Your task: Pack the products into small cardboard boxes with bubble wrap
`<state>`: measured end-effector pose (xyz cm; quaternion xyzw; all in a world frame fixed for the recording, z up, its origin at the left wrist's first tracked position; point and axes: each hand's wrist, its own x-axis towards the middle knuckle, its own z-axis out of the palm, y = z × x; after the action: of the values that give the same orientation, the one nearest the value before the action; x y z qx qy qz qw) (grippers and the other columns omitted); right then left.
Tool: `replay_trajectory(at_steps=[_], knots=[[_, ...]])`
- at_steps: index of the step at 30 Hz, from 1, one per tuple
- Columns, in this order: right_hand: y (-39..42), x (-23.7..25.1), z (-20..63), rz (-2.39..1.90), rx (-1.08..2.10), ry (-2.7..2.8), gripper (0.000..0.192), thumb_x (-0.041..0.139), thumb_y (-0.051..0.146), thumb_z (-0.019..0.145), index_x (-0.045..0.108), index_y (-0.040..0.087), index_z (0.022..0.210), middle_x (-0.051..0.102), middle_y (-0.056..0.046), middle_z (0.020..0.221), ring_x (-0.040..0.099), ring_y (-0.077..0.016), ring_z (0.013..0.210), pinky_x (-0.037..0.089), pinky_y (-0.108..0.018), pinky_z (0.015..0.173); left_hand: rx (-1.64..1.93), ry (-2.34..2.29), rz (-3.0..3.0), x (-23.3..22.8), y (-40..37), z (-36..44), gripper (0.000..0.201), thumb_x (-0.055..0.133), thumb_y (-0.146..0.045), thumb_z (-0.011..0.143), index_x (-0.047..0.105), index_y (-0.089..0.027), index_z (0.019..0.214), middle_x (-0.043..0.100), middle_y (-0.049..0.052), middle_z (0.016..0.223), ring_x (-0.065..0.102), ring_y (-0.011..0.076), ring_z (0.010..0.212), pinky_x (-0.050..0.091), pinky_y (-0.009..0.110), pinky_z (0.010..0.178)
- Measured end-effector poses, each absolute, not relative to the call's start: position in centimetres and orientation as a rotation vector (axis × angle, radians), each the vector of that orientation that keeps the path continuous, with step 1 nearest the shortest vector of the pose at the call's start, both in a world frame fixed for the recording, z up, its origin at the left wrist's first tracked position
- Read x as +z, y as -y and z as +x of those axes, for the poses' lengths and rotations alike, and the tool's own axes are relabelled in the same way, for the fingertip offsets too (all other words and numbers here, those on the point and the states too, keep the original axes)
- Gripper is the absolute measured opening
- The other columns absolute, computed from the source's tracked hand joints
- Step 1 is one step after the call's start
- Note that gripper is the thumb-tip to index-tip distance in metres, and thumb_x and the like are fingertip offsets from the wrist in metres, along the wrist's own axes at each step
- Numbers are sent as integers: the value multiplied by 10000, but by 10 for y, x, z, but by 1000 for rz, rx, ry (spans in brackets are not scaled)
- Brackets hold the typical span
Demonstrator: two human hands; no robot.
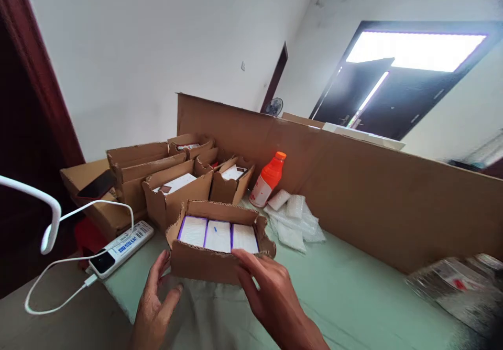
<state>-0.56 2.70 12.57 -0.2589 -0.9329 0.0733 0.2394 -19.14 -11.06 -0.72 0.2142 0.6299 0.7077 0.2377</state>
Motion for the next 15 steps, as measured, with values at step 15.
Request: replay_trajectory(at_steps=[15], knots=[[-14, 20, 67, -968, 967, 2185, 914, 731, 555, 800, 339, 232, 1561, 482, -158, 1525, 512, -364, 1345, 486, -471, 1051, 1668, -1758, 575, -2, 88, -214, 664, 732, -554, 704, 536, -374, 1313, 608, -10, 1400, 397, 391, 1438, 369, 548, 1177]])
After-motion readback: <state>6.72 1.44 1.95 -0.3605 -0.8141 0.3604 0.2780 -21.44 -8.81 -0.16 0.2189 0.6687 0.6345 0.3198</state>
